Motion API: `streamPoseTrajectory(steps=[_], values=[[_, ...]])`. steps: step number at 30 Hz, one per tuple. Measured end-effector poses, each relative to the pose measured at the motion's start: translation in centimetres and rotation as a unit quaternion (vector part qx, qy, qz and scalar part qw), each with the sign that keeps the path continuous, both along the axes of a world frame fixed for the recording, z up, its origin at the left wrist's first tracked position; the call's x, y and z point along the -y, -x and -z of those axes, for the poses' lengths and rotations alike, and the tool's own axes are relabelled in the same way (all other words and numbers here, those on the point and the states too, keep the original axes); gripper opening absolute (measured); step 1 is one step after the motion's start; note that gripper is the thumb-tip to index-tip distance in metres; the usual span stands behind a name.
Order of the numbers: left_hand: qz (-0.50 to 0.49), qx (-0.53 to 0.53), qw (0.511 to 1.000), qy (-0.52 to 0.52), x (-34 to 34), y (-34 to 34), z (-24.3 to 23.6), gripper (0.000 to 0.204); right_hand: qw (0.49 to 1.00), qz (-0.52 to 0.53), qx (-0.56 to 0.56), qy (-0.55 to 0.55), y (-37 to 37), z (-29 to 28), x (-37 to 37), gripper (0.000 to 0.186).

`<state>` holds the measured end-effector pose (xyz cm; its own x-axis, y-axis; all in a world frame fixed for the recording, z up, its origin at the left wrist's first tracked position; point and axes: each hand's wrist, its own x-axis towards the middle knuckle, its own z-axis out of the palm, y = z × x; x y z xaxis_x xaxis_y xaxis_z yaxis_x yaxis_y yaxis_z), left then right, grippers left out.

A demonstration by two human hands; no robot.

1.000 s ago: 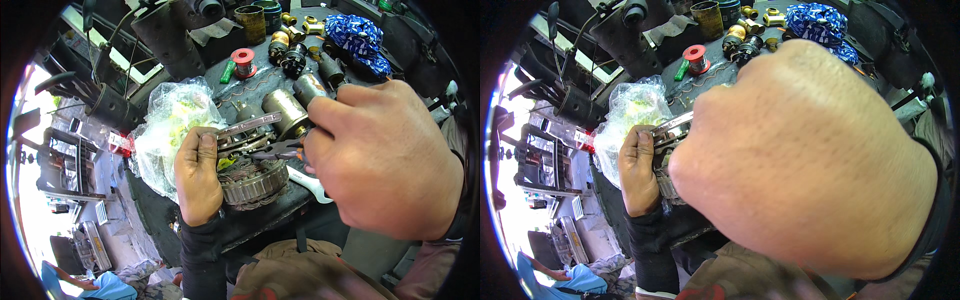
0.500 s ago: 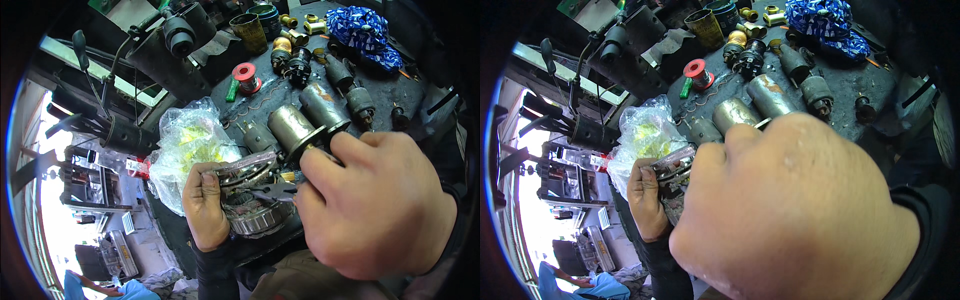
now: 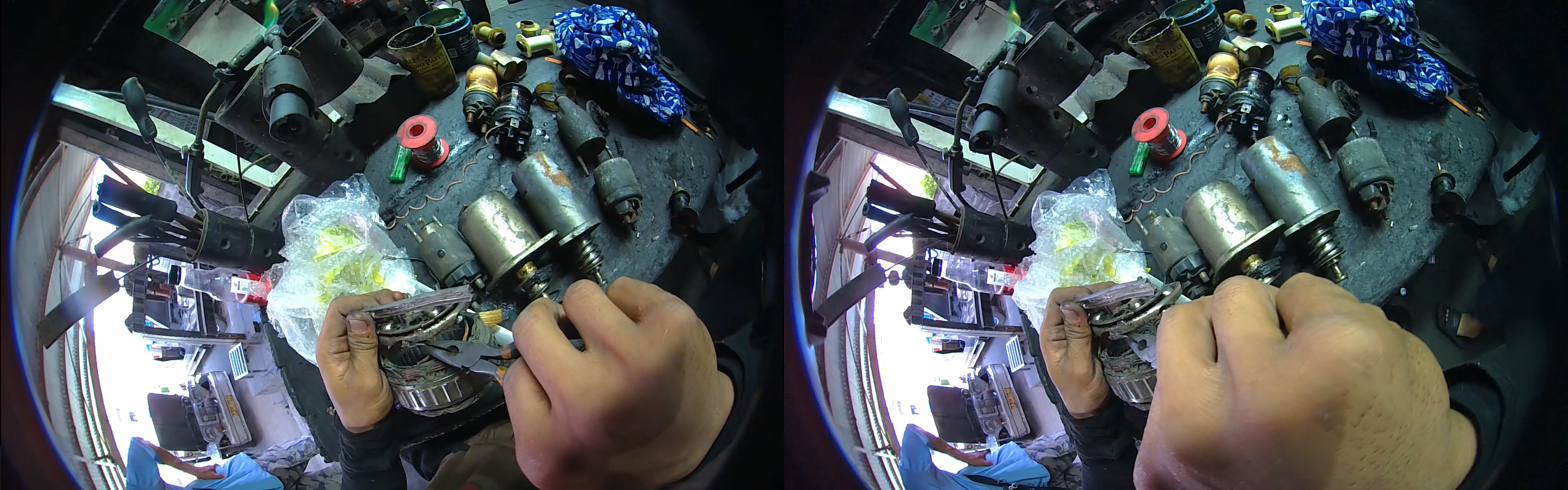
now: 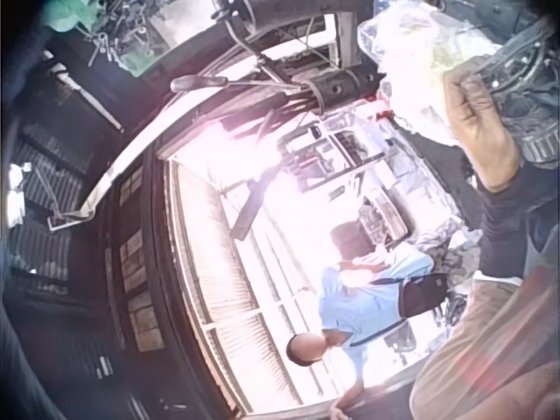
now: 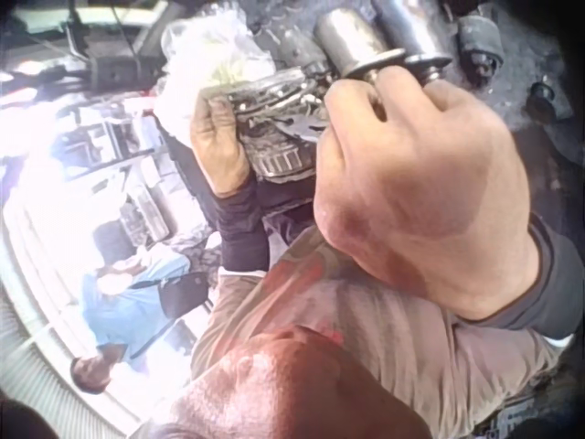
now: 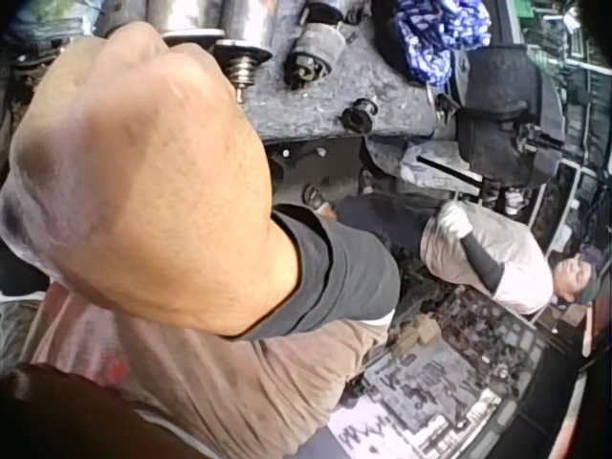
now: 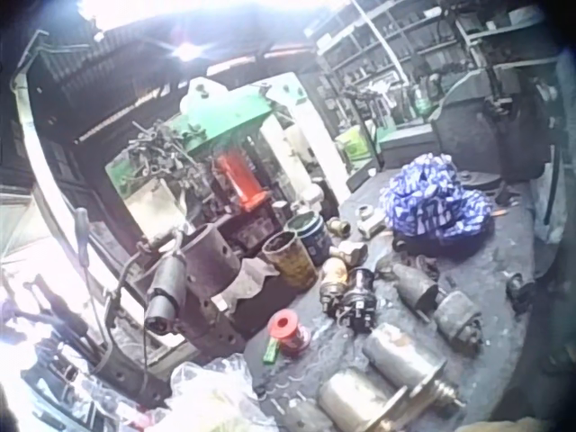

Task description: The person uses a screwdriver to adjust components on a mechanical assembly, then moves to a grinding machine to smooth a cylindrical metal part. The person handles the parts with both hands and uses tools to manipulate them.

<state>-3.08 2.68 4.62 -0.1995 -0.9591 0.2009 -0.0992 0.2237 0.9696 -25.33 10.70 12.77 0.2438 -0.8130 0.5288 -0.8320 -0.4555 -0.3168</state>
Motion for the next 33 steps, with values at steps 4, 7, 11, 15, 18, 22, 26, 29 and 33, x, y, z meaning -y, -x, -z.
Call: streamPoseTrajectory(steps=[4,7,11,15,18,22,26,29,33], values=[[-0.011,0.016,1.0,0.007,-0.1,0.0,-0.2,0.035,0.998,-0.011,-0.047,-0.045,0.2,-1.2,0.0,0.012],[-0.021,0.036,0.999,0.019,-0.1,0.0,-0.2,0.033,0.982,-0.047,-0.164,-0.074,1.0,-2.5,-0.2,0.012],[-0.032,0.053,0.998,0.016,0.0,0.0,0.0,0.031,0.987,-0.034,-0.149,-0.059,0.6,-1.4,0.3,0.018],[-0.039,0.067,0.997,0.007,0.1,0.0,-0.1,0.028,0.983,-0.022,-0.173,-0.049,0.3,-1.9,0.0,0.022],[-0.031,0.062,0.998,0.014,0.0,-0.1,-0.1,0.03,0.985,-0.022,-0.156,-0.074,0.2,-1.6,0.1,0.024],[-0.031,0.065,0.997,0.022,0.1,-0.1,-0.1,0.03,0.98,-0.043,-0.163,-0.101,0.7,-1.7,0.4,0.026],[-0.02,0.055,0.998,0.008,0.2,0.0,-0.6,0.03,0.981,-0.043,-0.177,-0.06,0.4,-1.5,0.5,0.027],[-0.018,0.055,0.998,0.008,0.2,0.0,-0.7,0.03,0.98,-0.045,-0.177,-0.077,0.4,-1.8,0.4,0.028],[-0.014,0.049,0.999,-0.001,0.1,0.0,-0.9,0.021,0.977,-0.049,-0.19,-0.089,0.2,-2.2,0.5,0.027]])
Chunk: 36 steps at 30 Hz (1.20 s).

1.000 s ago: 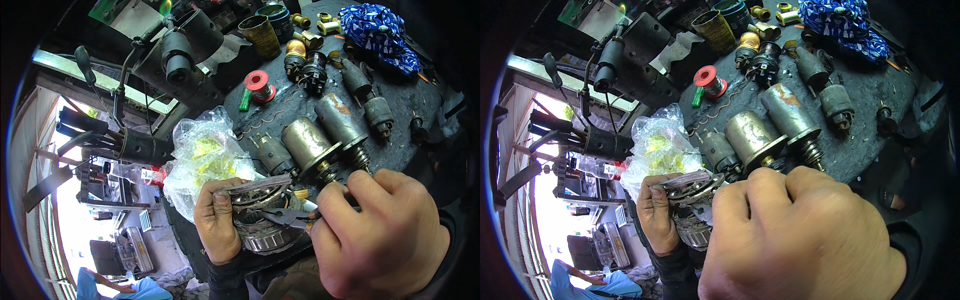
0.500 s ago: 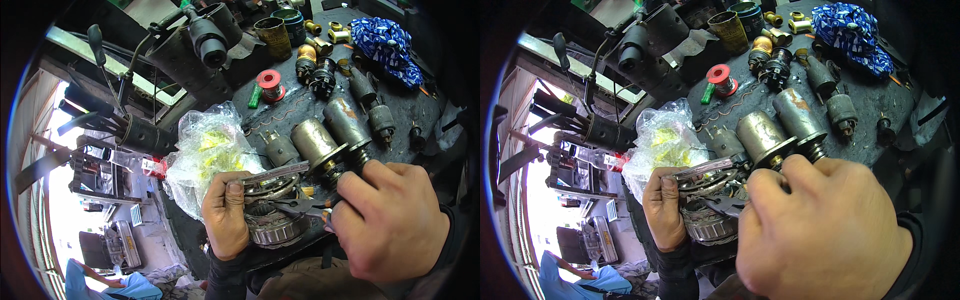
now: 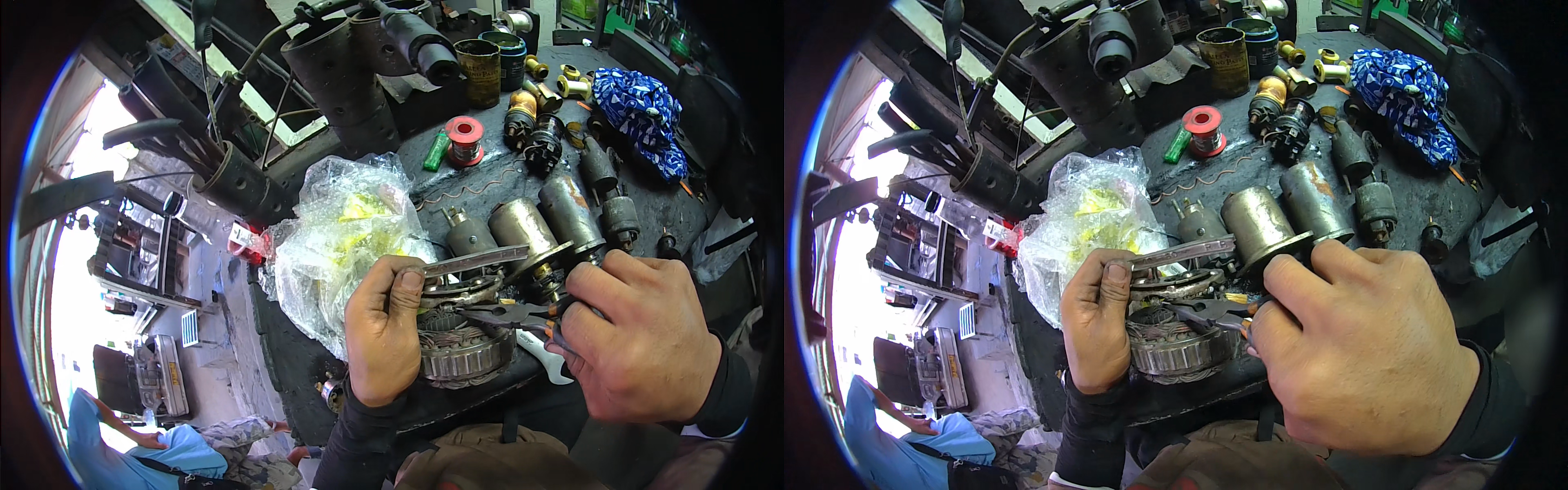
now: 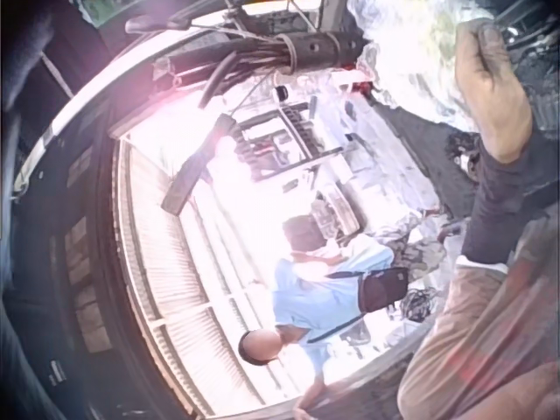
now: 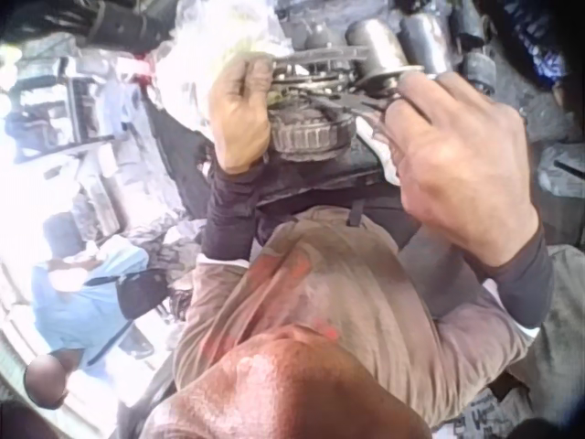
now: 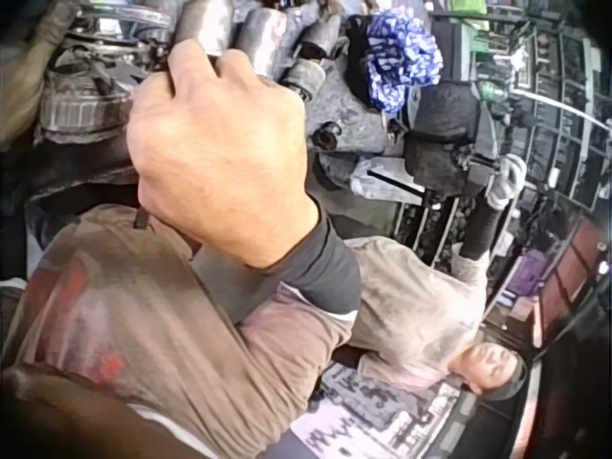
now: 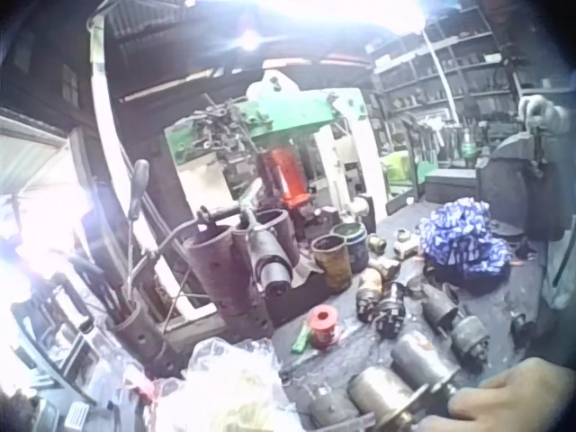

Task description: The person uses a screwdriver to adjust components on a mechanical assembly, then moves to a grinding machine to smooth a cylindrical metal part. The person handles the parts with both hands and uses tools to manipulate them.

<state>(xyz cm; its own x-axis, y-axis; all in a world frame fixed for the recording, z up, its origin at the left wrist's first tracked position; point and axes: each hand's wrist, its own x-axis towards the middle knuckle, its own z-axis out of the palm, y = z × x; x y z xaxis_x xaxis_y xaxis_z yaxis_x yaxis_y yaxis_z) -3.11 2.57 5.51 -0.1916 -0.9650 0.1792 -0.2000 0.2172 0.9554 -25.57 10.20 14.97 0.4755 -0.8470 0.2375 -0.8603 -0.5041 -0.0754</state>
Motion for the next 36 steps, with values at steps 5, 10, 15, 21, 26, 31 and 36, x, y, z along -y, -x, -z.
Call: streamPoseTrajectory(steps=[5,10,15,21,26,31,36], values=[[-0.009,-0.012,1.0,0.005,0.3,0.0,0.8,0.022,0.998,0.034,-0.044,-0.019,-0.6,-0.6,-0.6,0.026],[0.002,-0.044,0.999,0.001,0.4,0.0,1.3,0.022,0.994,0.06,-0.088,-0.026,-1.2,-1.6,-1.3,0.025],[-0.014,-0.047,0.999,0.0,0.2,0.2,1.3,0.022,0.994,0.049,-0.089,-0.039,-1.6,-1.7,-1.0,0.024],[-0.037,-0.017,0.999,0.014,0.2,0.3,0.9,0.022,0.997,0.037,-0.062,0.001,-1.4,-1.1,-0.5,0.016],[-0.036,-0.033,0.999,0.008,0.5,-0.1,1.2,0.021,0.996,0.068,-0.057,-0.018,-0.8,-1.6,-0.7,0.016],[-0.033,-0.041,0.999,-0.002,0.3,0.1,1.2,0.022,0.974,0.223,0.029,-0.024,4.5,2.7,-1.3,0.017],[-0.025,-0.047,0.999,0.006,0.6,0.6,1.4,0.022,0.962,0.252,0.085,0.061,5.1,9.4,-0.1,0.024]])
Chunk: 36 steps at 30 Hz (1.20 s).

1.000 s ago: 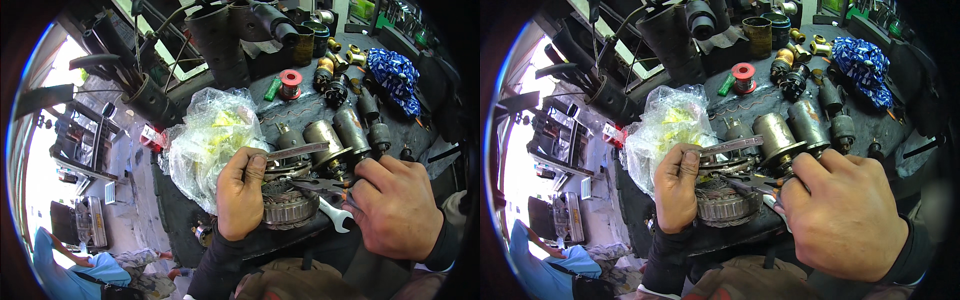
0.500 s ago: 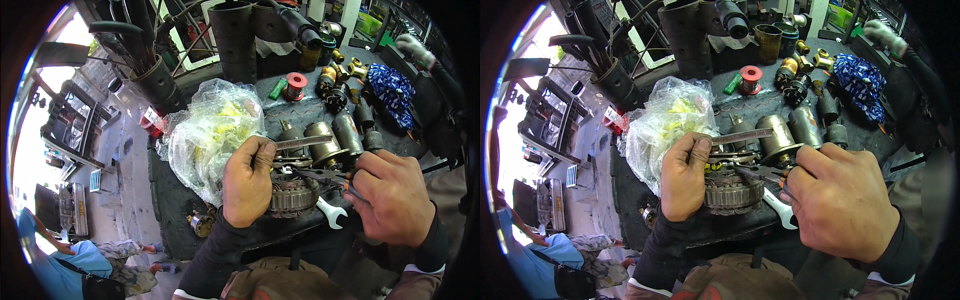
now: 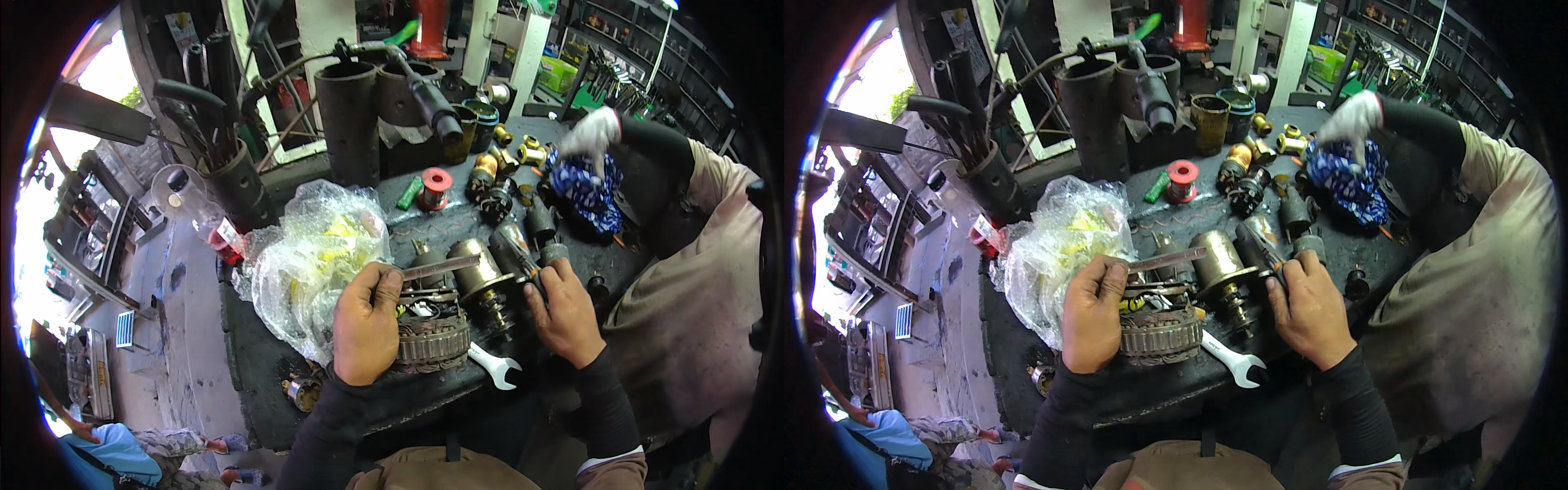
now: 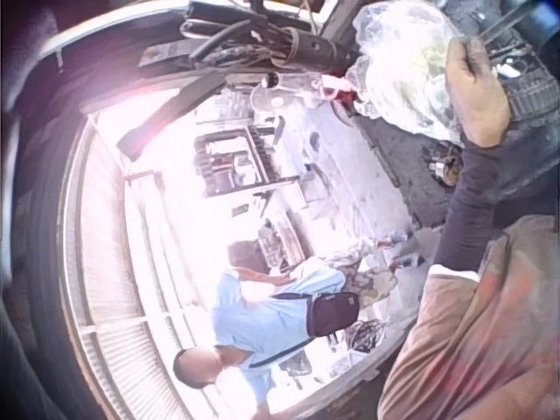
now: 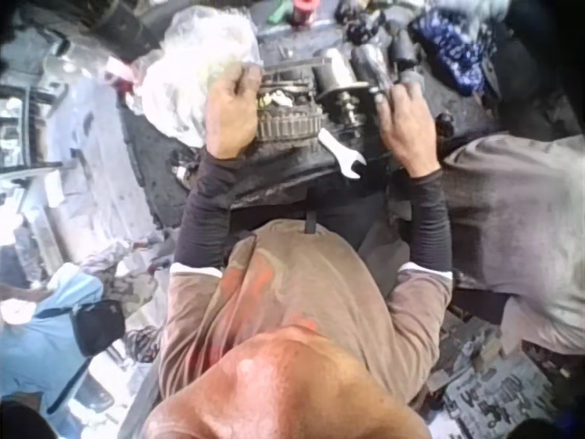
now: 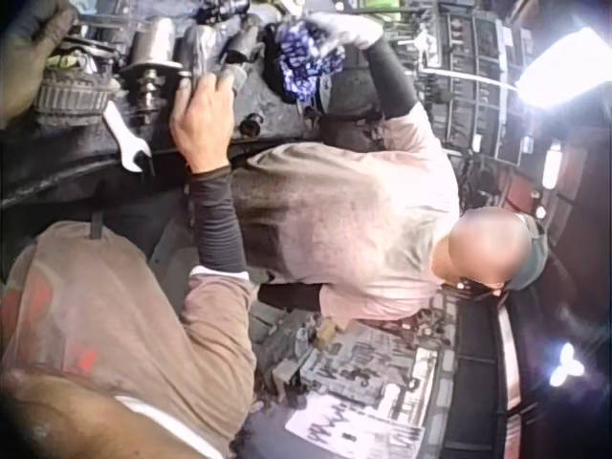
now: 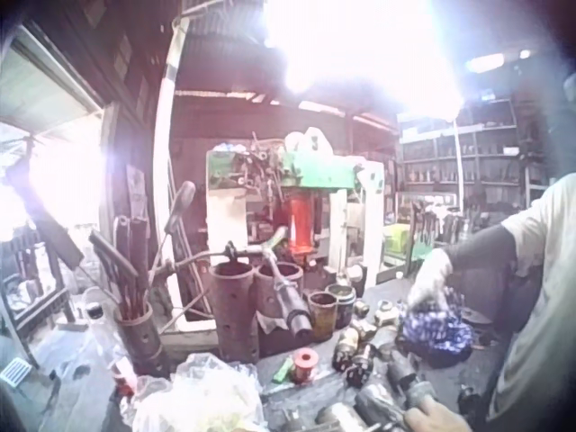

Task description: The person uses a screwdriver to adjust components on a mechanical assembly, then moves to a grinding machine to smooth a cylindrical metal part. The person handles the parts with both hands and uses tools to manipulate them.

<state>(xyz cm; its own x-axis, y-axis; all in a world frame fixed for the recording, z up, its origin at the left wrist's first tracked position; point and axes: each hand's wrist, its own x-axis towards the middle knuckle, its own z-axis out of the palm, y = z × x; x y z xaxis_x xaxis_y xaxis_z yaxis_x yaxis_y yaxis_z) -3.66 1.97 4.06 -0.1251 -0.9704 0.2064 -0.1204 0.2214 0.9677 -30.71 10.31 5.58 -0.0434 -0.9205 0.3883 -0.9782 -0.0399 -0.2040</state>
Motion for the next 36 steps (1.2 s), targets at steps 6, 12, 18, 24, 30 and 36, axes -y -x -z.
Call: streamPoseTrajectory(steps=[6,12,18,24,30,36], values=[[0.001,-0.015,1.0,-0.001,0.0,-0.6,0.4,0.022,0.996,-0.046,-0.018,0.068,-0.1,-3.5,3.2,0.029],[0.015,0.006,1.0,-0.026,0.1,-0.6,0.0,0.024,0.765,-0.069,0.626,-0.138,-6.8,-11.6,15.4,0.068],[0.012,0.005,1.0,-0.007,0.3,0.0,-0.1,0.024,0.628,-0.159,0.751,-0.127,-7.8,-13.4,20.5,0.025],[0.009,-0.033,0.999,-0.027,0.6,0.2,1.0,0.025,0.861,-0.076,0.499,-0.067,-0.6,-11.5,10.6,0.021],[0.016,-0.022,0.998,-0.048,0.4,-0.2,0.4,0.029,0.998,-0.02,-0.015,0.055,4.2,-14.1,-0.4,0.029],[0.021,-0.014,0.999,-0.021,0.4,-0.4,0.6,0.03,0.992,-0.031,-0.117,0.015,2.6,-17.2,-2.8,0.04]])
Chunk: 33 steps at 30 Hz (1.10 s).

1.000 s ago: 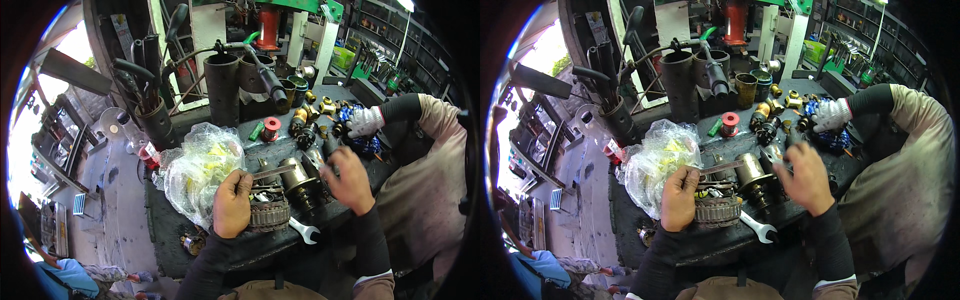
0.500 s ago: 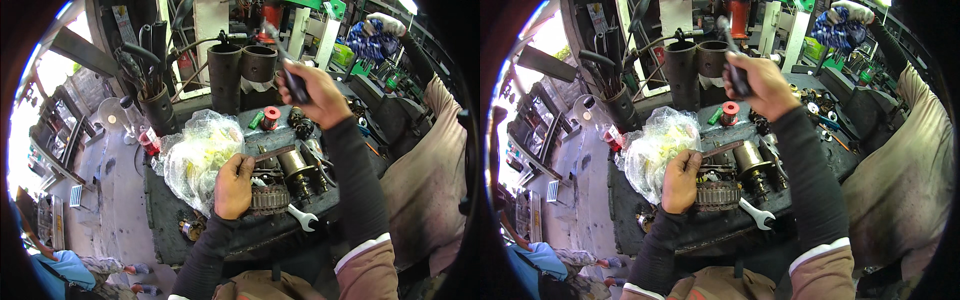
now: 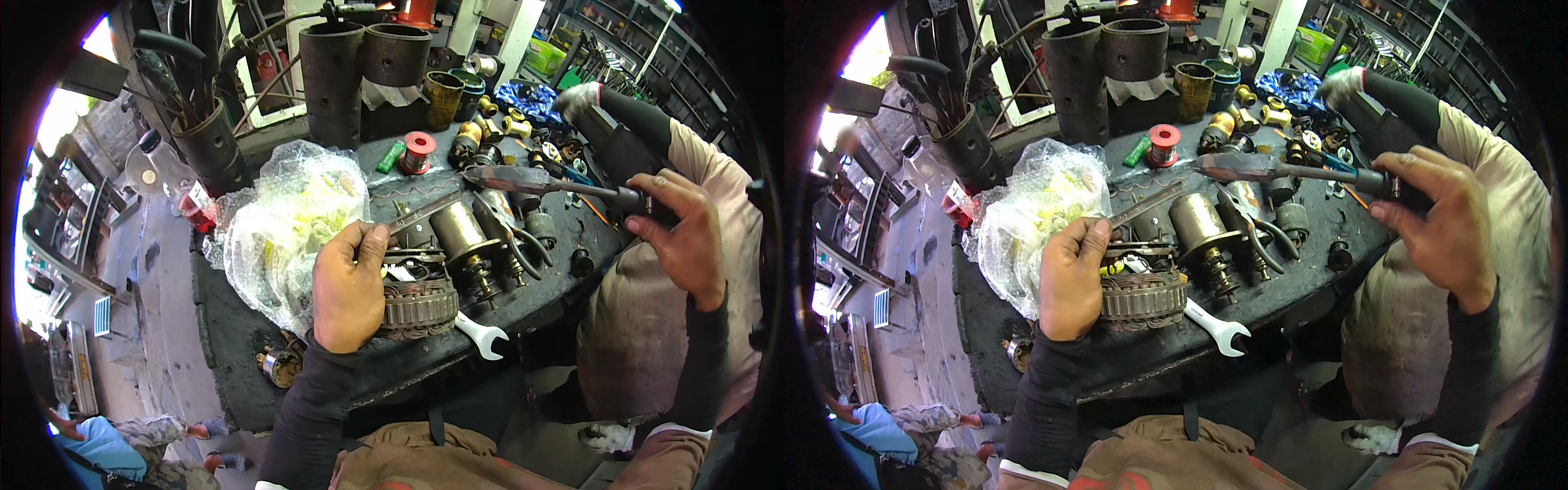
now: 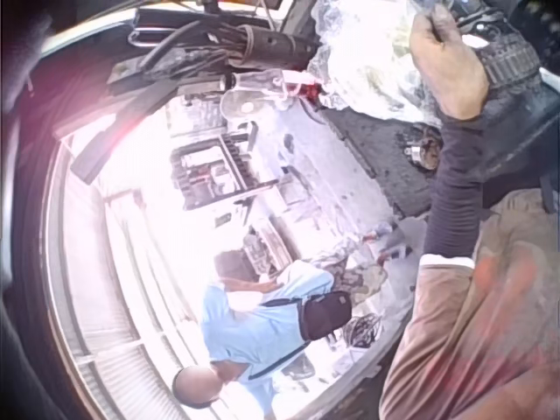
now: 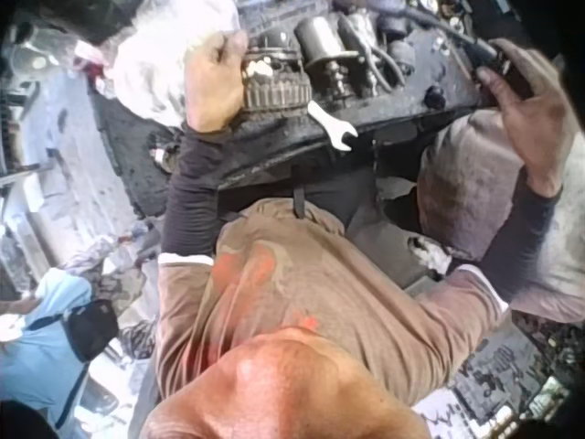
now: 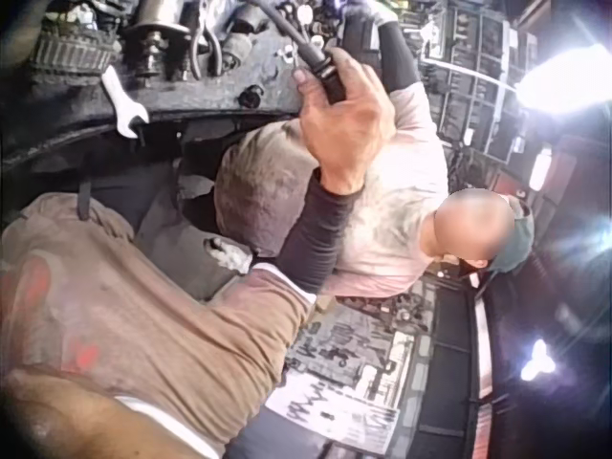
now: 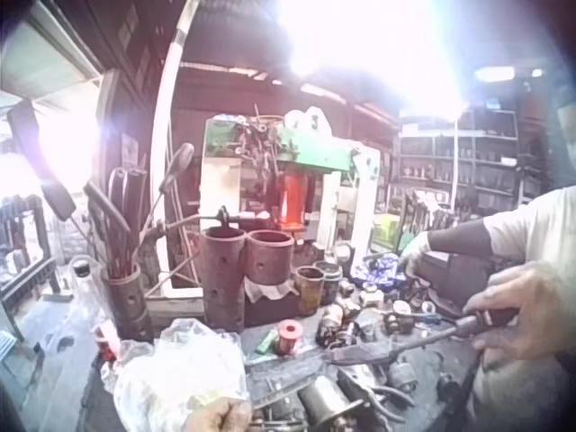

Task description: The person uses a screwdriver to adjust components on a mechanical assembly, then moves to a grinding machine to smooth a cylindrical metal part. The person handles the parts with both hands and uses tools to manipulate them.

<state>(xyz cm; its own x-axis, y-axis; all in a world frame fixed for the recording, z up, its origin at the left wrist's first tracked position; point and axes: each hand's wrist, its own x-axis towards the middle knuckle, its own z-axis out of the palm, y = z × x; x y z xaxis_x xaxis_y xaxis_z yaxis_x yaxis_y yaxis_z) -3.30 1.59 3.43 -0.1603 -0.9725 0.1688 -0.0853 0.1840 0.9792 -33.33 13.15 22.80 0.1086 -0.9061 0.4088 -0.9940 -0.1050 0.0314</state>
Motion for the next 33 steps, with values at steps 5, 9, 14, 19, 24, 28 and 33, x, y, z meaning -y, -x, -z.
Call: streamPoseTrajectory(steps=[5,9,14,19,24,28,33], values=[[-0.004,-0.013,1.0,0.009,0.0,0.0,-0.3,0.031,0.999,-0.014,-0.039,-0.002,-0.8,-1.5,0.3,0.044],[-0.003,-0.006,1.0,-0.007,0.0,0.4,-0.4,0.031,0.999,-0.005,-0.049,-0.011,-0.8,-1.8,0.3,0.045],[-0.012,-0.018,1.0,-0.002,-0.1,0.0,-0.3,0.032,0.997,-0.021,-0.079,-0.001,-1.5,-2.3,0.3,0.046],[-0.018,-0.015,1.0,-0.004,0.1,0.2,-0.1,0.033,0.995,-0.009,-0.096,0.007,-1.5,-2.3,0.1,0.049],[-0.024,-0.029,0.999,-0.008,0.1,-0.1,0.2,0.032,0.998,0.002,-0.068,0.012,-1.2,-2.2,-0.4,0.051],[-0.012,-0.025,1.0,-0.007,0.3,0.6,0.2,0.033,0.997,-0.009,-0.08,-0.019,-0.6,-3.6,-1.6,0.053],[-0.025,-0.024,0.999,-0.006,0.4,0.1,0.5,0.033,0.991,0.005,-0.089,-0.096,-3.2,-4.3,-2.1,0.056]])
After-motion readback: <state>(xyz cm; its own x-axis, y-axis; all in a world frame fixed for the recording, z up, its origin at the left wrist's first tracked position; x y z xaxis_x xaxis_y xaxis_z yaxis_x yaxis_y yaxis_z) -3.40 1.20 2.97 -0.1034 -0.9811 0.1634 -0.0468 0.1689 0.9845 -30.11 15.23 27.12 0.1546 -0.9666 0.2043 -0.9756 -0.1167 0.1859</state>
